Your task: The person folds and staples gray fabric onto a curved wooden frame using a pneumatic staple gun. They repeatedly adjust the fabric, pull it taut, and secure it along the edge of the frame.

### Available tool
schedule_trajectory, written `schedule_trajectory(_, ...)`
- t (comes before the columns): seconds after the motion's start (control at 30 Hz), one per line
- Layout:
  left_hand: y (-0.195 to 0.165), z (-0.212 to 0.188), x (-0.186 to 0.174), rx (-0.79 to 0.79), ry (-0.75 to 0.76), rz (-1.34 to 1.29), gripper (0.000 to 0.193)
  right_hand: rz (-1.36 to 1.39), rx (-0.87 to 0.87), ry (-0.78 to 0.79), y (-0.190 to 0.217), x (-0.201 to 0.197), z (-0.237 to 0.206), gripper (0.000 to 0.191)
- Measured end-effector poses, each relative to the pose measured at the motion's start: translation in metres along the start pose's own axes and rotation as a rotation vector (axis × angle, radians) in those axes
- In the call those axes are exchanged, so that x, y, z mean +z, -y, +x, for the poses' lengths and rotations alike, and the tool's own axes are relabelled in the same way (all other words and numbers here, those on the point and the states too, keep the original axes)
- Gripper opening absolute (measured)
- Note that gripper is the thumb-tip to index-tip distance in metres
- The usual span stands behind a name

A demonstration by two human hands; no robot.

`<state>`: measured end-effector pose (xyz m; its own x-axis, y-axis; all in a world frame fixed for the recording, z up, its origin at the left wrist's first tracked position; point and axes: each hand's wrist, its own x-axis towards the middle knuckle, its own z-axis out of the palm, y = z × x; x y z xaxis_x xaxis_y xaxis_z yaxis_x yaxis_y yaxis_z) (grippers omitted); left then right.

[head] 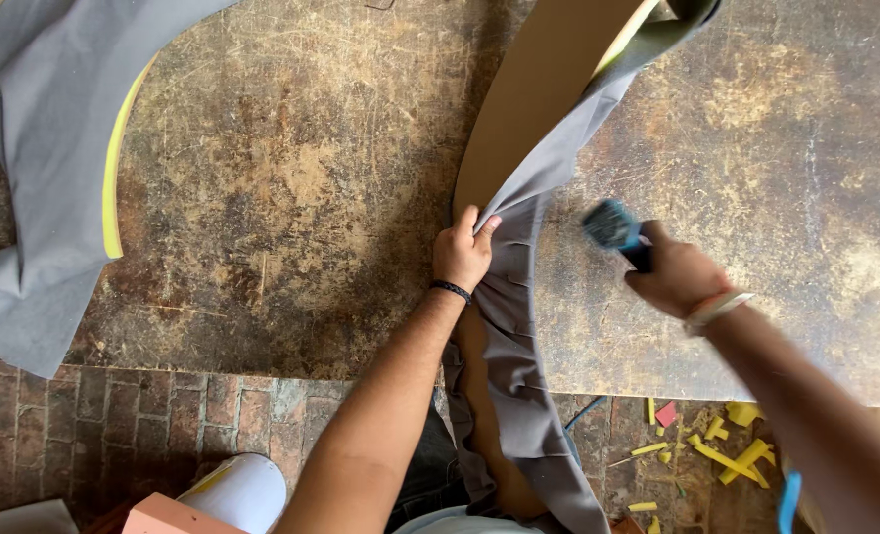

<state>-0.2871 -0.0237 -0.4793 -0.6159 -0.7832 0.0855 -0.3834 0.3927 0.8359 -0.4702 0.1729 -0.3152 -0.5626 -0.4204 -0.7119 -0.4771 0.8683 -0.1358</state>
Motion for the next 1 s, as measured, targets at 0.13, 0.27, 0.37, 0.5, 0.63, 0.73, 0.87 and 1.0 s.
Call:
schedule_trajectory(0.13, 0.000, -0.004, 0.003, 0.084, -0.083, 0.009, 0.032, 0.004, -0.104, 0.003, -0.002, -0.046, -0.019, 0.044)
schedule_trajectory(0.27, -0.002, -0.004, 0.003, 0.032, -0.078, -0.018, 0.032, -0.011, -0.135, 0.147, 0.037, -0.067, -0.009, 0.039)
schedule_trajectory(0.37, -0.005, -0.004, 0.002, 0.043, -0.085, 0.002, 0.031, -0.165, -0.190, 0.172, 0.071, -0.071, -0.007, 0.034)
schedule_trajectory(0.5, -0.008, -0.003, 0.000, 0.088, -0.132, -0.067, 0.029, -0.243, -0.194, 0.228, 0.106, -0.076, -0.013, 0.027)
schedule_trajectory(0.63, -0.008, -0.003, -0.001, 0.080, -0.116, -0.079, 0.029, -0.402, -0.254, 0.211, 0.132, -0.076, -0.020, 0.026)
schedule_trajectory(0.73, -0.007, -0.002, -0.002, 0.004, -0.024, -0.063, 0.031, -0.457, -0.195, 0.233, 0.142, -0.078, -0.027, 0.024)
schedule_trajectory(0.87, -0.005, -0.002, -0.001, 0.035, -0.061, -0.068, 0.034, -0.451, -0.216, 0.226, 0.146, -0.083, -0.029, 0.025)
schedule_trajectory(1.0, -0.007, -0.003, -0.002, 0.056, -0.060, -0.064, 0.031, -0.516, -0.225, 0.223, 0.142, -0.075, -0.023, 0.025)
